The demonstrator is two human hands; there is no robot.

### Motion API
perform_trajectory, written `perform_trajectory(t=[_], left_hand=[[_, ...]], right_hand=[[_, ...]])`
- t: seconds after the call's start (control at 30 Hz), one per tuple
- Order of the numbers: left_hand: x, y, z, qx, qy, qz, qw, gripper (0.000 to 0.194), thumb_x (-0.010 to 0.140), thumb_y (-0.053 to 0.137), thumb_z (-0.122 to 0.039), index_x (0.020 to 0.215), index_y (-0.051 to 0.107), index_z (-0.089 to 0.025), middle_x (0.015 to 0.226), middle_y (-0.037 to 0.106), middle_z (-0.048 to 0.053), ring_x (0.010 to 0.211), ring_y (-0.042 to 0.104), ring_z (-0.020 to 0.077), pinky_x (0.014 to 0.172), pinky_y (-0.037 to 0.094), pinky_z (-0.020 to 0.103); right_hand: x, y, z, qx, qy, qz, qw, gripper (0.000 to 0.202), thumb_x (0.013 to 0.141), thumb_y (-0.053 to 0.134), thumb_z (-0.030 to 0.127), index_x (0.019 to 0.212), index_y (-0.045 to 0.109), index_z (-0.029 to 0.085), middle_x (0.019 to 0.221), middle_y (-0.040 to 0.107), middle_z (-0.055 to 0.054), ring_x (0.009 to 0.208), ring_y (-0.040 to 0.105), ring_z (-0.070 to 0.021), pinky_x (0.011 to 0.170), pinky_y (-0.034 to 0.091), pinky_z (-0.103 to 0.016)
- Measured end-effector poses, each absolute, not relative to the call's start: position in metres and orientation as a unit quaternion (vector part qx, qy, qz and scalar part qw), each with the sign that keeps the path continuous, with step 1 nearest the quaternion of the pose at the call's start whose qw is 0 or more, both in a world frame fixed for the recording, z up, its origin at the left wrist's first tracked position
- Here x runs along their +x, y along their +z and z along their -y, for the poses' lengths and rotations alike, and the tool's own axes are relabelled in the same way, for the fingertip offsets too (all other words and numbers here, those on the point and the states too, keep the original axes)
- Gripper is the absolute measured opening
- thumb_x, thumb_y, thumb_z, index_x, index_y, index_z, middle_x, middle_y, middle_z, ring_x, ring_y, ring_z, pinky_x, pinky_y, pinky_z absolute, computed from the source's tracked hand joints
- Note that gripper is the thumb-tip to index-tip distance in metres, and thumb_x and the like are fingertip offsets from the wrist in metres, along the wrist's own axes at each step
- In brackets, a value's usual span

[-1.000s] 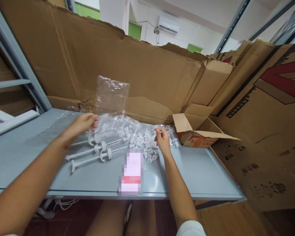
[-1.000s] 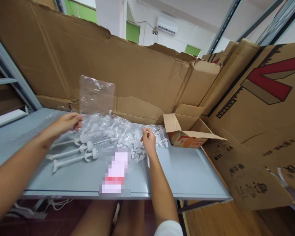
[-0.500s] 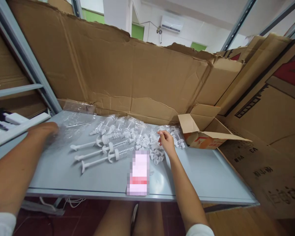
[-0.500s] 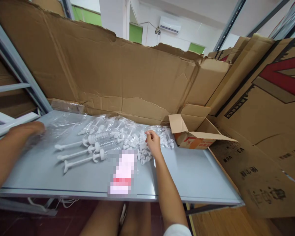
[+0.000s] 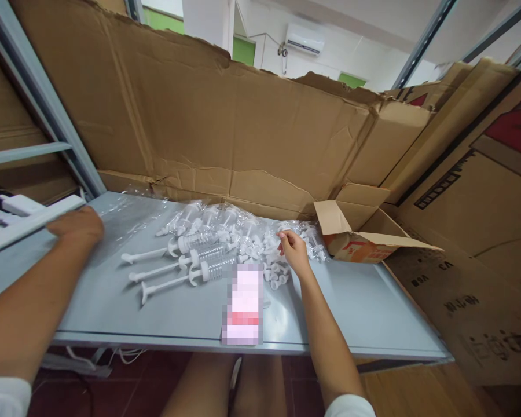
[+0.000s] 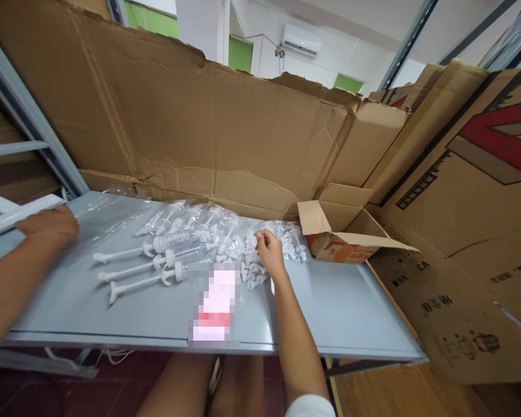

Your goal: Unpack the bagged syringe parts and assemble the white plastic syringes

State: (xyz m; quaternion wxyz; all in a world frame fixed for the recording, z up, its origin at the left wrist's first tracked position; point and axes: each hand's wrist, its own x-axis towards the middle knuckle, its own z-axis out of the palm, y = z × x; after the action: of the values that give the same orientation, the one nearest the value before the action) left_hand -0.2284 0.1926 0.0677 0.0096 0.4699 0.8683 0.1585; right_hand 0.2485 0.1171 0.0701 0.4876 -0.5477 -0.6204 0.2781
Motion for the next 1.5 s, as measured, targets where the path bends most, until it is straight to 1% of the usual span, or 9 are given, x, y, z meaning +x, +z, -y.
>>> perform_trajectory(t=[0.17,0.33,0.47,0.57,0.67,0.77,0.93,1.13,1.5], left_hand=[[-0.173,0.092,-0.178,0.549,0.015,-0.832,-0.079,0.041,0.081,0.034,-0.024,0.118,0.044,-0.007,0.117,0.05,0.022,0.107,0.046,0.0328,0.08,0.039,0.044],[-0.098,0.106,-0.166,0.72,0.091,-0.682,-0.088,0.044,0.082,0.037,-0.036,0.118,0.049,-0.014,0.117,0.054,0.017,0.104,0.05,0.0308,0.084,0.038,0.043],[-0.038,0.102,-0.158,0.793,0.136,-0.592,-0.035,0.039,0.081,0.038,-0.038,0.113,0.053,-0.02,0.115,0.058,0.008,0.106,0.052,0.0243,0.088,0.036,0.034],[0.0,0.095,-0.154,0.817,0.137,-0.559,0.016,0.041,0.081,0.039,-0.042,0.113,0.052,-0.023,0.106,0.063,0.007,0.1,0.056,0.0236,0.086,0.037,0.034],[0.026,0.084,-0.157,0.82,0.137,-0.554,0.049,0.041,0.082,0.037,-0.042,0.114,0.051,-0.021,0.098,0.066,0.01,0.095,0.058,0.026,0.084,0.036,0.038],[0.038,0.073,-0.165,0.812,0.143,-0.562,0.07,0.036,0.083,0.036,-0.035,0.111,0.052,-0.019,0.096,0.066,0.014,0.093,0.059,0.0289,0.085,0.033,0.043],[0.042,0.066,-0.177,0.79,0.175,-0.581,0.092,0.033,0.078,0.041,-0.022,0.109,0.05,-0.02,0.093,0.067,0.012,0.088,0.06,0.0268,0.083,0.034,0.041],[0.041,0.066,-0.18,0.766,0.347,-0.528,0.121,0.03,0.079,0.034,-0.014,0.104,0.048,-0.021,0.093,0.062,0.008,0.078,0.058,0.021,0.067,0.04,0.031],[0.033,0.074,-0.179,0.585,0.661,-0.403,0.241,0.017,0.077,0.042,-0.017,0.094,0.045,-0.021,0.083,0.052,0.002,0.078,0.056,0.0143,0.07,0.043,0.026]], right_hand=[[0.264,0.083,-0.108,-0.543,0.35,0.669,0.367,0.029,0.079,0.046,0.043,0.085,0.057,0.017,0.067,0.059,0.0,0.052,0.055,-0.0099,0.05,0.042,-0.021],[0.274,0.105,-0.086,-0.435,0.534,0.706,0.168,0.033,0.081,0.045,0.041,0.097,0.06,0.016,0.083,0.061,-0.005,0.07,0.06,-0.0119,0.06,0.049,-0.024],[0.263,0.109,-0.057,-0.44,0.493,0.747,0.073,0.035,0.083,0.042,0.039,0.106,0.059,0.019,0.085,0.062,-0.006,0.072,0.059,-0.0144,0.064,0.049,-0.029],[0.248,0.097,-0.034,-0.546,0.262,0.787,0.116,0.046,0.076,0.054,0.042,0.117,0.051,0.022,0.097,0.06,-0.009,0.091,0.057,-0.0231,0.079,0.045,-0.039],[0.238,0.078,-0.021,-0.609,0.093,0.777,0.13,0.091,0.059,0.067,0.051,0.136,0.025,0.028,0.137,0.033,-0.013,0.126,0.026,-0.0363,0.097,0.029,-0.05],[0.239,0.06,-0.022,-0.593,0.053,0.798,0.089,0.087,0.066,0.058,0.059,0.138,0.019,0.031,0.148,0.012,-0.008,0.134,0.003,-0.036,0.104,0.016,-0.052],[0.249,0.045,-0.032,-0.582,0.002,0.81,0.072,0.062,0.083,0.036,0.053,0.138,0.018,0.031,0.148,0.012,-0.005,0.135,0.005,-0.0288,0.106,0.012,-0.048],[0.247,0.039,-0.042,-0.586,-0.007,0.808,0.065,0.054,0.088,0.025,0.049,0.138,0.018,0.031,0.147,0.015,-0.005,0.135,0.006,-0.0254,0.107,0.006,-0.049],[0.222,0.032,-0.067,-0.613,-0.035,0.782,0.106,0.048,0.091,0.019,0.039,0.137,0.024,0.026,0.146,0.02,-0.005,0.136,0.005,-0.0224,0.107,0.0,-0.048]])
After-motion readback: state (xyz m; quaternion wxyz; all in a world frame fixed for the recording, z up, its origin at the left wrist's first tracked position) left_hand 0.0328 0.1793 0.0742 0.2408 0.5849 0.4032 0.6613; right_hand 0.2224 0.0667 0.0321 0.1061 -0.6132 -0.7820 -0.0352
